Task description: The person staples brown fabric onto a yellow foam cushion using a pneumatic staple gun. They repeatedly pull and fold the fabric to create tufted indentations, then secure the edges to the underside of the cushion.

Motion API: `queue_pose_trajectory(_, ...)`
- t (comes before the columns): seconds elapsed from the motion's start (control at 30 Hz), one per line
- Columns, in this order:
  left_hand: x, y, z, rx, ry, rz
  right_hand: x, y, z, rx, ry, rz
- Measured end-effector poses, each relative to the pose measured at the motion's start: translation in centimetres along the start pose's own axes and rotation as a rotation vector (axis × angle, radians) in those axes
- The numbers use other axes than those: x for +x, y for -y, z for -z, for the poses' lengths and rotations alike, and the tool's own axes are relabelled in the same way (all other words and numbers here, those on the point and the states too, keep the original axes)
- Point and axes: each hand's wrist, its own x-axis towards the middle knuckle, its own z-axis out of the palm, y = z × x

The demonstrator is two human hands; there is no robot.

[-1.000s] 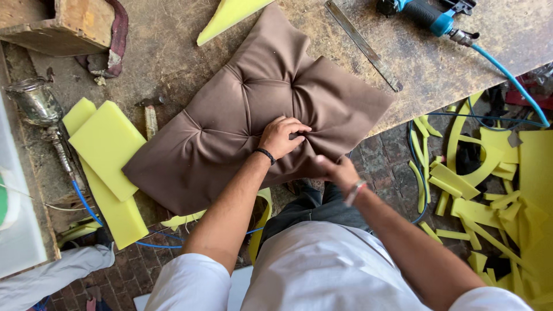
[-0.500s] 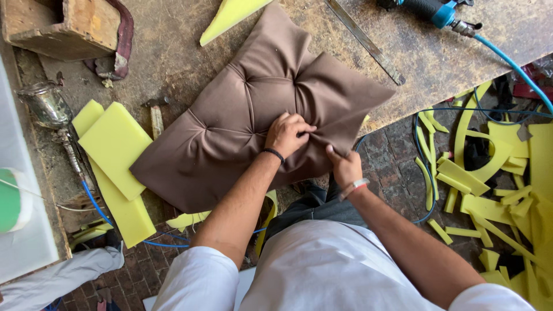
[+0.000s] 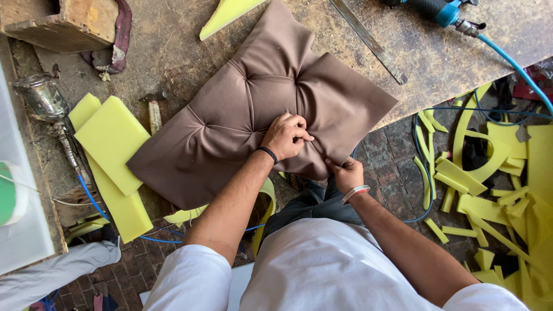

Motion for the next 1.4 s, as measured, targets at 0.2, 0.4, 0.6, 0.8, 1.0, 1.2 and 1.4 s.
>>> queue_pose_trajectory(0.2,-2.9,-2.8,0.8,0.212,0.137,0.047,1.0,1.2,-0.4,0.225,0.057,-0.276)
queue_pose_trajectory(0.4,-5.4,-4.6,1.6,0.320,0.299,-0.046,0.6,1.3,-0.8,-0.051,0.002,-0.207)
queue_pose_trajectory(0.6,-5.7,-4.1,1.6,0.331,0.365,-0.046,0.2,-0.1,-1.3,0.015,-0.043,-0.077)
queue_pose_trajectory(0.8,-6.0,-3.3,0.9,0.333,0.360,0.033,2.1,-0.2,-2.0,-0.215,0.047,-0.222)
queue_pose_trajectory(1.0,-9.0,-2.9,0.5,0.414,0.272,0.263,1.8,0.4,-1.4,-0.259,0.065,-0.142)
queue_pose_trajectory(1.2,-8.7,-3.4,2.3,0.803,-0.005,0.056,-1.2,5.9,-0.8,-0.291,0.052,-0.221)
queue_pose_trajectory(1.4,-2.9,-10.2,10.3,0.347,-0.291,-0.030,-1.1,18.1,1.3,-0.124,0.130,0.259)
